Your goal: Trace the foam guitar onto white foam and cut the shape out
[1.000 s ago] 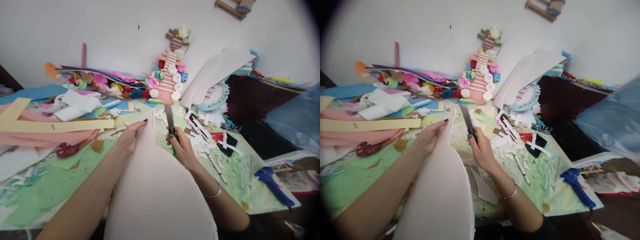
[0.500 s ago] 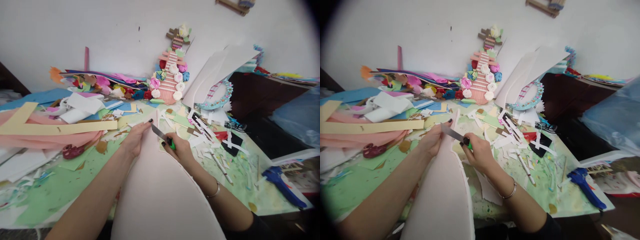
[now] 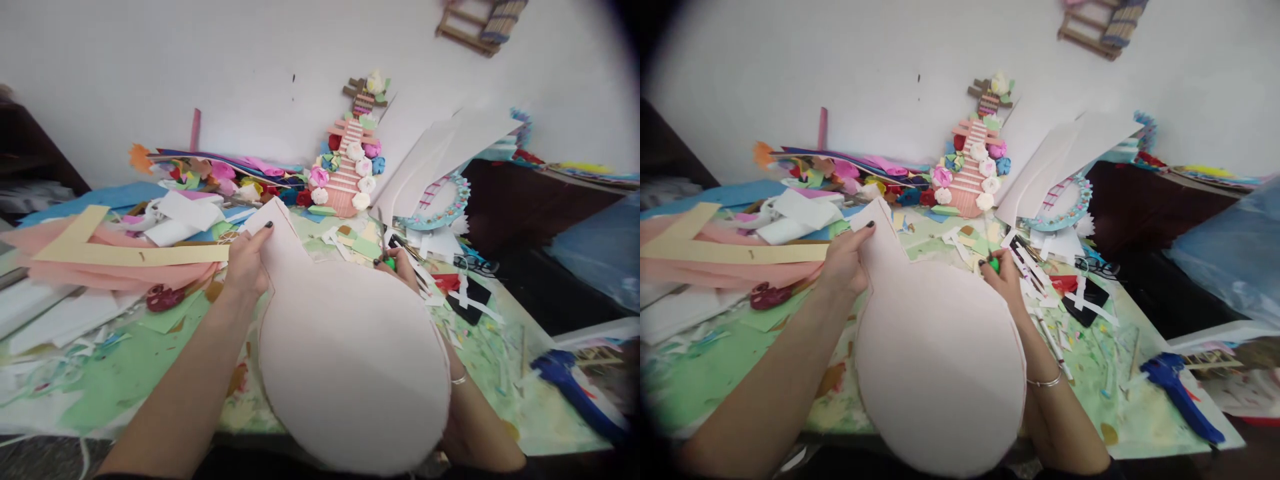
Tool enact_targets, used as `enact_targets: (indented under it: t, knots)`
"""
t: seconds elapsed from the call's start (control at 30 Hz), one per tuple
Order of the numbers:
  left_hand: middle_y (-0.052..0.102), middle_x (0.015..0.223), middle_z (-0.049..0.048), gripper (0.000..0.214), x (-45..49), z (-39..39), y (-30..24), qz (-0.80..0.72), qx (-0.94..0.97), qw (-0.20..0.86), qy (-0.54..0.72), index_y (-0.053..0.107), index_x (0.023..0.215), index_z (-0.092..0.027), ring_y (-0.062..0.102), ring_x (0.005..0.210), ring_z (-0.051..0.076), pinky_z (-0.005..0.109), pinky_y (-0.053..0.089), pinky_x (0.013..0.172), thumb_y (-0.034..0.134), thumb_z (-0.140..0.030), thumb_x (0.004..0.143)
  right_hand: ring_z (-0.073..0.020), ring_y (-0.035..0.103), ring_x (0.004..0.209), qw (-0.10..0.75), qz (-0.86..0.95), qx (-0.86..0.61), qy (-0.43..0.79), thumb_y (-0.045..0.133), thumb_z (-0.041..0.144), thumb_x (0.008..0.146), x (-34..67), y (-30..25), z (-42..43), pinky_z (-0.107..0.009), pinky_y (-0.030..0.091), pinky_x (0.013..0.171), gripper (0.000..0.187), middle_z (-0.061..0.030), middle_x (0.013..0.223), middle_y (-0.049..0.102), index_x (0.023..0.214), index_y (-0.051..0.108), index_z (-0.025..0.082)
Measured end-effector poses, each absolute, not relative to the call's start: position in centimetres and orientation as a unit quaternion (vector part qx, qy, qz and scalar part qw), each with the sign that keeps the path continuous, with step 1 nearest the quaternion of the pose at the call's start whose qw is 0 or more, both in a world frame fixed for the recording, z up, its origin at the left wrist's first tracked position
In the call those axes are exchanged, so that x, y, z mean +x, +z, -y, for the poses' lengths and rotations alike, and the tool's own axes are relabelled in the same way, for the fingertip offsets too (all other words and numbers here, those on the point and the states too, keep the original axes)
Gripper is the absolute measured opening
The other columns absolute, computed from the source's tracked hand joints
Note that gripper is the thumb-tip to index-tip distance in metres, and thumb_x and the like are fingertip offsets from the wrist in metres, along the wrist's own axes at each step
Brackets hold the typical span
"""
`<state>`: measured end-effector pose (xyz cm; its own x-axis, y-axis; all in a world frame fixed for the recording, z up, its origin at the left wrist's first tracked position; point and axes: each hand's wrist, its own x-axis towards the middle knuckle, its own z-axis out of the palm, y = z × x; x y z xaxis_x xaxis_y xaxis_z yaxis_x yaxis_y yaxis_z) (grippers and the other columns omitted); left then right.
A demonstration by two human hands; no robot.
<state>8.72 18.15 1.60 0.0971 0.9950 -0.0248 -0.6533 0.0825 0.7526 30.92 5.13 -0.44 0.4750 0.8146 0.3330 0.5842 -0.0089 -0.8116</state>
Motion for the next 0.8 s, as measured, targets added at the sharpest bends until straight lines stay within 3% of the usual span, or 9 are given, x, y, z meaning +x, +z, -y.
enact_targets:
  t: [0.2, 0.33, 0.47, 0.63, 0.8]
  knots:
    - [0.073, 0.092, 0.0049, 0.029, 8.3, -16.9, 3.7, -0.258, 0.287, 0.557, 0.735, 0.066, 0.086, -0.016, 0.067, 0.083, 0.015, 0.024, 0.055, 0.077, 0.078, -0.021, 0.059, -0.0140, 0.054, 0.067, 0.578, 0.473, -0.657, 0.105, 0.059, 0.047, 0.071, 34.9, 2.3, -3.9, -0.026, 0.044, 0.061, 0.032, 0.0002, 0.081, 0.058, 0.090, 0.053, 0.022]
    - [0.073, 0.082, 0.0045, 0.038, 7.8, -14.1, 4.7, -0.278, 0.314, 0.607, 0.675, 0.065, 0.086, -0.014, 0.067, 0.066, 0.015, 0.028, 0.057, 0.068, 0.082, -0.021, 0.053, -0.0109, 0.051, 0.052, 0.585, 0.469, -0.651, 0.117, 0.063, 0.045, 0.074, 37.7, 4.8, -2.1, -0.026, 0.043, 0.051, 0.033, 0.0007, 0.075, 0.061, 0.097, 0.057, 0.021]
    - [0.072, 0.078, 0.0058, 0.042, 7.8, -11.5, 5.4, -0.300, 0.373, 0.645, 0.596, 0.064, 0.085, -0.011, 0.065, 0.058, 0.017, 0.028, 0.056, 0.056, 0.084, -0.023, 0.049, -0.0129, 0.056, 0.049, 0.534, 0.489, -0.684, 0.092, 0.060, 0.047, 0.079, 38.0, 7.8, 0.0, -0.026, 0.043, 0.041, 0.028, -0.0005, 0.075, 0.062, 0.093, 0.057, 0.022]
    - [0.070, 0.074, 0.0029, 0.038, 8.6, -10.9, 5.9, -0.289, 0.499, 0.658, 0.483, 0.063, 0.082, -0.014, 0.063, 0.059, 0.016, 0.025, 0.052, 0.053, 0.082, -0.022, 0.050, -0.0149, 0.061, 0.044, 0.408, 0.568, -0.697, 0.159, 0.041, 0.043, 0.092, 32.2, 9.8, 2.1, -0.026, 0.047, 0.047, 0.022, 0.0027, 0.054, 0.061, 0.090, 0.046, 0.022]
    - [0.060, 0.062, -0.0011, 0.028, 8.6, -9.7, 5.3, -0.282, 0.576, 0.646, 0.414, 0.057, 0.069, -0.016, 0.056, 0.051, 0.012, 0.021, 0.043, 0.045, 0.079, -0.021, 0.052, -0.0128, 0.056, 0.036, 0.377, 0.580, -0.693, 0.203, 0.037, 0.041, 0.094, 25.9, 8.7, 3.9, -0.020, 0.040, 0.039, 0.020, 0.0076, 0.043, 0.055, 0.091, 0.042, 0.022]
